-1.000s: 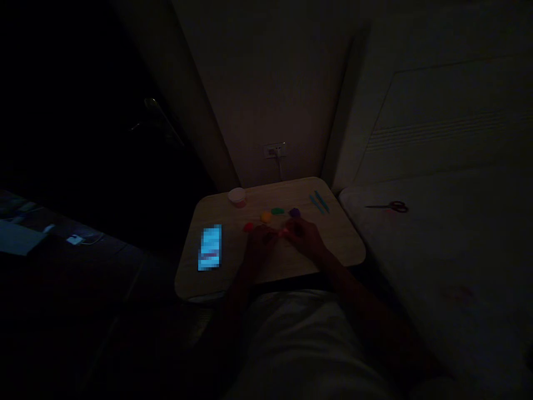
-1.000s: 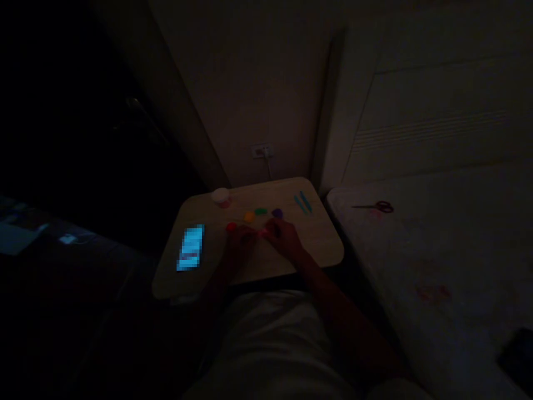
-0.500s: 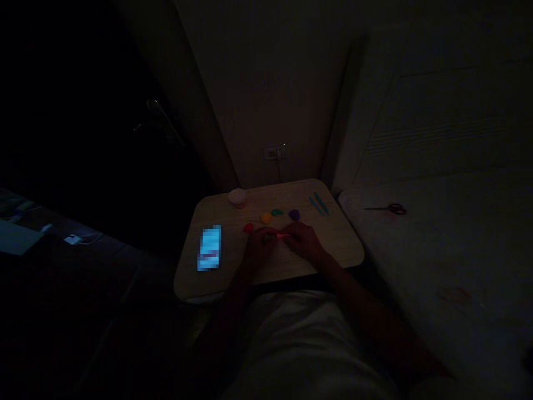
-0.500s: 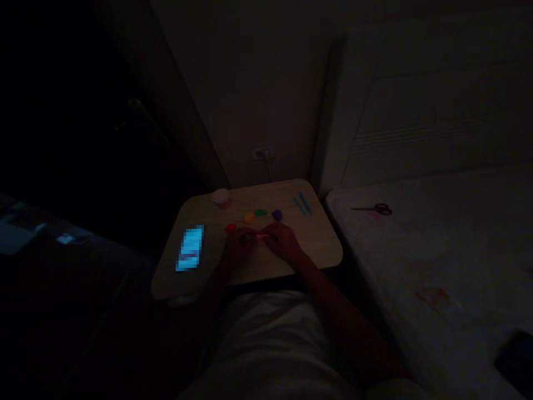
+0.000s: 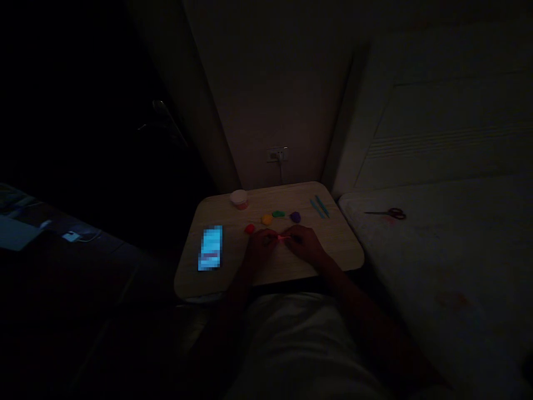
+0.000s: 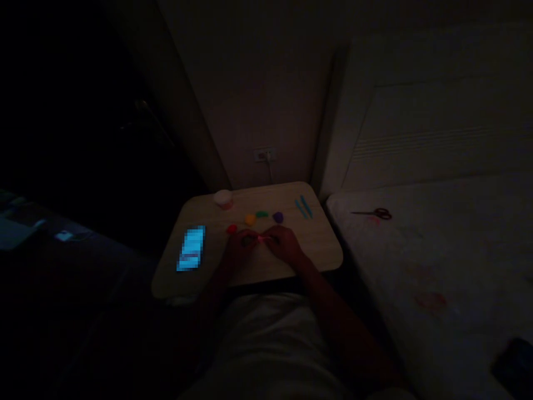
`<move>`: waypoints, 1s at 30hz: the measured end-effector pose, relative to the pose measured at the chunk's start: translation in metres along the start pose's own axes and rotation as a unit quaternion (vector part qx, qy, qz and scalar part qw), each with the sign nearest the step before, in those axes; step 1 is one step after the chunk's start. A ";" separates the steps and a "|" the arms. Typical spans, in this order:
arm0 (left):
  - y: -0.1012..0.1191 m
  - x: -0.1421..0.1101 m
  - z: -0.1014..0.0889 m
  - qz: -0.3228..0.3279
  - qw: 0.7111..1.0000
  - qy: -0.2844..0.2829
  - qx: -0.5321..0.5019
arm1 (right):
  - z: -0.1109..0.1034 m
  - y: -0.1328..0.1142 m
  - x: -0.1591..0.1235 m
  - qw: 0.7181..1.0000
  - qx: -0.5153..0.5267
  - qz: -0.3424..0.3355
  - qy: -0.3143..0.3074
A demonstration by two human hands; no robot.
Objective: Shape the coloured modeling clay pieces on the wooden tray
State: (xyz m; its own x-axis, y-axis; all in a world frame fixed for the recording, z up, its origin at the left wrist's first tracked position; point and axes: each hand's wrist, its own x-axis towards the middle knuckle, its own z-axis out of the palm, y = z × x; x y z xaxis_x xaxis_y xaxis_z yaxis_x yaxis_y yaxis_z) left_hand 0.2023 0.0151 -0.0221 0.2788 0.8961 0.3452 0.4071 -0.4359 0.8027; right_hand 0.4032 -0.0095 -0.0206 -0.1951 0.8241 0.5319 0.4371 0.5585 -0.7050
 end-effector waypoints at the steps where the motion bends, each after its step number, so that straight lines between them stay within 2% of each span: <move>1: -0.001 0.000 0.000 0.002 1.000 0.000 0.002 | 0.000 0.000 0.000 1.000 0.002 0.001 -0.001; 6: -0.002 0.001 0.000 0.010 1.000 -0.007 -0.005 | 0.000 0.001 0.000 1.000 0.001 0.006 -0.011; 14: -0.004 0.004 0.002 -0.003 0.997 -0.017 -0.078 | 0.000 0.001 0.000 0.999 0.012 0.029 -0.010; 24: -0.003 0.003 0.000 0.001 0.999 -0.014 -0.051 | 0.002 0.007 0.000 0.995 0.052 0.083 -0.015; 30: -0.002 0.003 0.000 -0.001 0.997 -0.023 -0.071 | 0.001 0.006 0.000 0.994 0.056 0.093 -0.006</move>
State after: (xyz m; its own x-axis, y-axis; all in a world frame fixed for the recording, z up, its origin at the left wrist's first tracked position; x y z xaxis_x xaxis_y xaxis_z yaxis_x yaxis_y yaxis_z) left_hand 0.2027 0.0189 -0.0231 0.3189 0.8907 0.3241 0.2818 -0.4156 0.8648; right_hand 0.4048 -0.0060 -0.0259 -0.1304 0.9144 0.3833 0.3664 0.4037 -0.8383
